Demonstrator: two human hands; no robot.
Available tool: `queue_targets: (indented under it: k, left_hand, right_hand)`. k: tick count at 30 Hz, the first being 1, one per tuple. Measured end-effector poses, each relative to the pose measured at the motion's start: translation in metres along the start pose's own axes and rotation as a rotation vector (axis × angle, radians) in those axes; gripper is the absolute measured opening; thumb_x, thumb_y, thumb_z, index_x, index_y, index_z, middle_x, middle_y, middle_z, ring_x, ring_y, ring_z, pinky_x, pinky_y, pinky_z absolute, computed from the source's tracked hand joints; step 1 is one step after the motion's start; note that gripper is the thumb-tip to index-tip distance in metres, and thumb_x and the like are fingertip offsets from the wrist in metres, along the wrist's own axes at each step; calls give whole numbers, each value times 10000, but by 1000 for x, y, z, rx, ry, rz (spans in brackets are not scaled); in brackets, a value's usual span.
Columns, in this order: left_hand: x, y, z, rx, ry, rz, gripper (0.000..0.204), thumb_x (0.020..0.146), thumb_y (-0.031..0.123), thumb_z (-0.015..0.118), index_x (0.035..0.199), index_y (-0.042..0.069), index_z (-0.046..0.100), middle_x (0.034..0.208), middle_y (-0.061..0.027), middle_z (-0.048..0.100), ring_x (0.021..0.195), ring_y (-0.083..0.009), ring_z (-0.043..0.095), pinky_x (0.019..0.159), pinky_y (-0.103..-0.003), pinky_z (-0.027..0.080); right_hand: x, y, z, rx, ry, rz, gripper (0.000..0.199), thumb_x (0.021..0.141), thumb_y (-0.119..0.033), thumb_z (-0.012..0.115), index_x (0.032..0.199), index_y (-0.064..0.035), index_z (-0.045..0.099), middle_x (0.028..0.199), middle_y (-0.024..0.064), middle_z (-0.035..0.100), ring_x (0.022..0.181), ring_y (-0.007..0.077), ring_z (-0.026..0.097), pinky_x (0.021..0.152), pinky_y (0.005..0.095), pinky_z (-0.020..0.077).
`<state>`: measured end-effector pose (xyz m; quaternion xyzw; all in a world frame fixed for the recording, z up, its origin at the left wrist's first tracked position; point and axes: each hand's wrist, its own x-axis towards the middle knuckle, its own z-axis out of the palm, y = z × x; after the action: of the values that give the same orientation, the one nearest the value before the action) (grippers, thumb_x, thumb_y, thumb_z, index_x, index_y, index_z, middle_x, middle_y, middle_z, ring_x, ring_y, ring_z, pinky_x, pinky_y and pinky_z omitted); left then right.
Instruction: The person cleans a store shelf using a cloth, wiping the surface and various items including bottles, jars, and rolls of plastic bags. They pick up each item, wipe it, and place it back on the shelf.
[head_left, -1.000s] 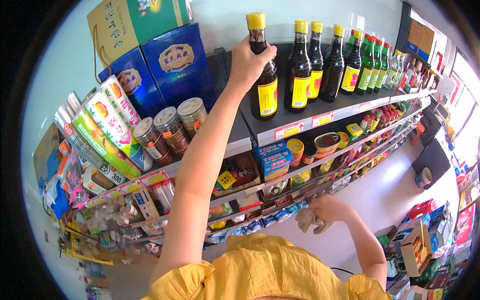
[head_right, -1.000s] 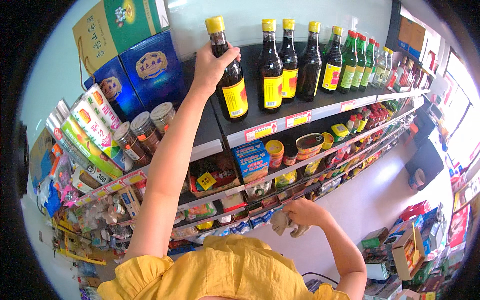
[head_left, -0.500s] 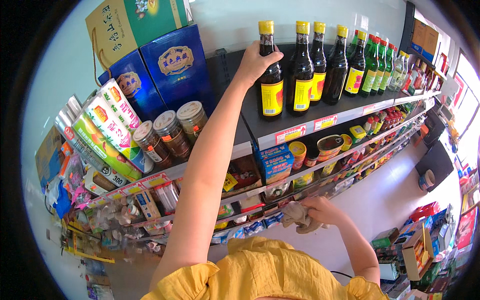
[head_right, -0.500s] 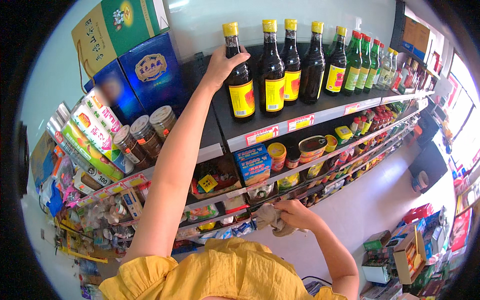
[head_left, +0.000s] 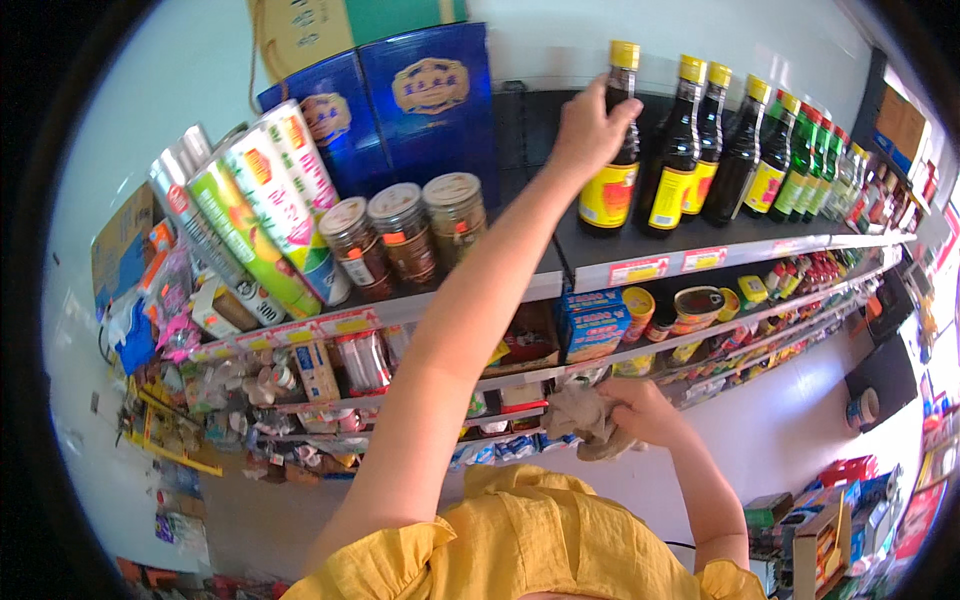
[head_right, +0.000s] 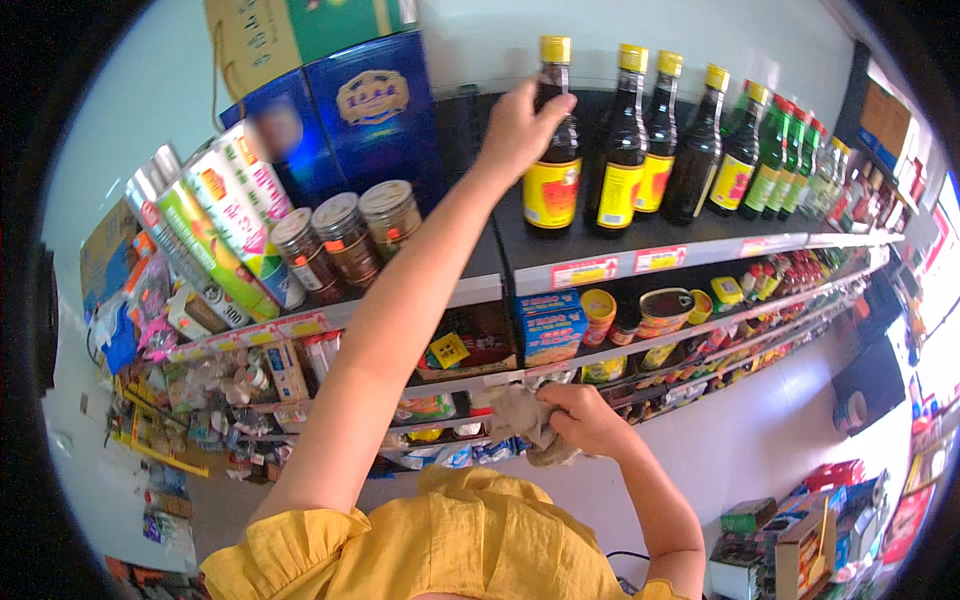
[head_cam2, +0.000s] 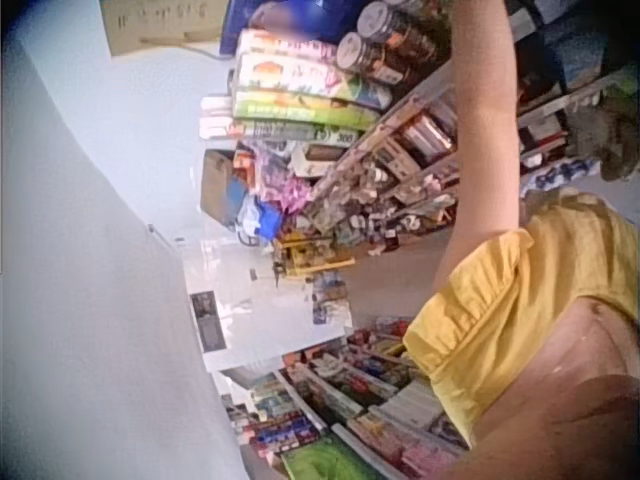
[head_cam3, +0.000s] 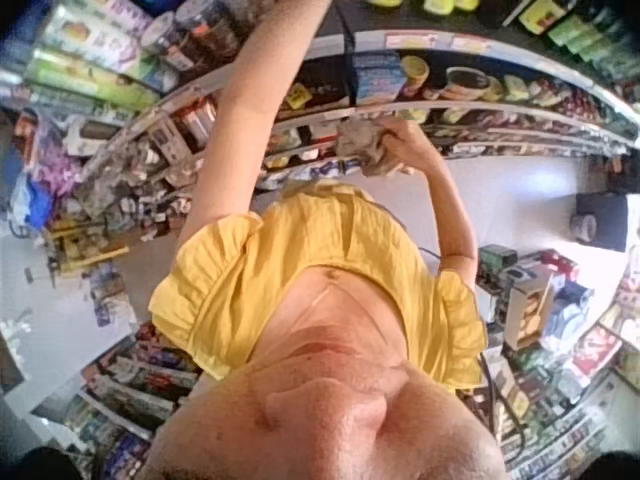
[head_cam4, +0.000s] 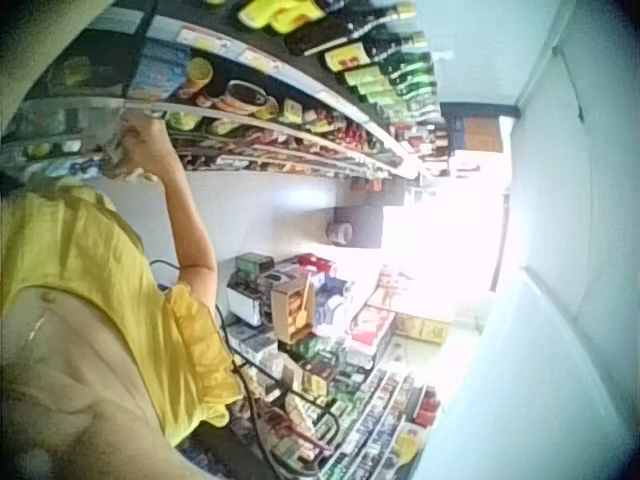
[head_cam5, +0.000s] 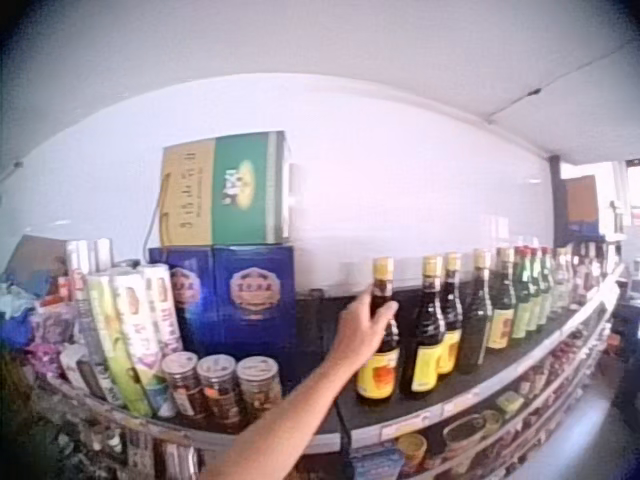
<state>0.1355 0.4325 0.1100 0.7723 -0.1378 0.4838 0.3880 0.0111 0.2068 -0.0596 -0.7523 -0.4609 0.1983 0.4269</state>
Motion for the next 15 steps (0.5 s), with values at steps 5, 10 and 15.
queue_targets:
  k: [5,10,15]
  left_hand:
    - [-58,34,-25,-340,216,48,456,858,163,549,1229,-45,383,1217,-216,452,1168,-250,430,986,-342,322]
    - [-178,62,-98,30,312,243,152,786,28,550,933,-9,542,956,-127,549,883,-223,513,793,-316,405]
    - [-208,52,-116,370,205,99,106,741,17,575,846,29,574,898,-126,545,843,-269,509,751,-345,399]
  right_hand:
    - [22,-37,-15,103,410,-119,373,614,69,384,928,32,582,802,114,596,759,173,556,739,275,439]
    - [70,-127,-42,139,616,-432,393,680,40,365,1038,42,528,897,97,565,826,130,514,765,232,404]
    - [175,-167,-41,-418,632,-876,239,725,-60,502,941,30,551,1010,194,547,883,359,509,776,378,428]
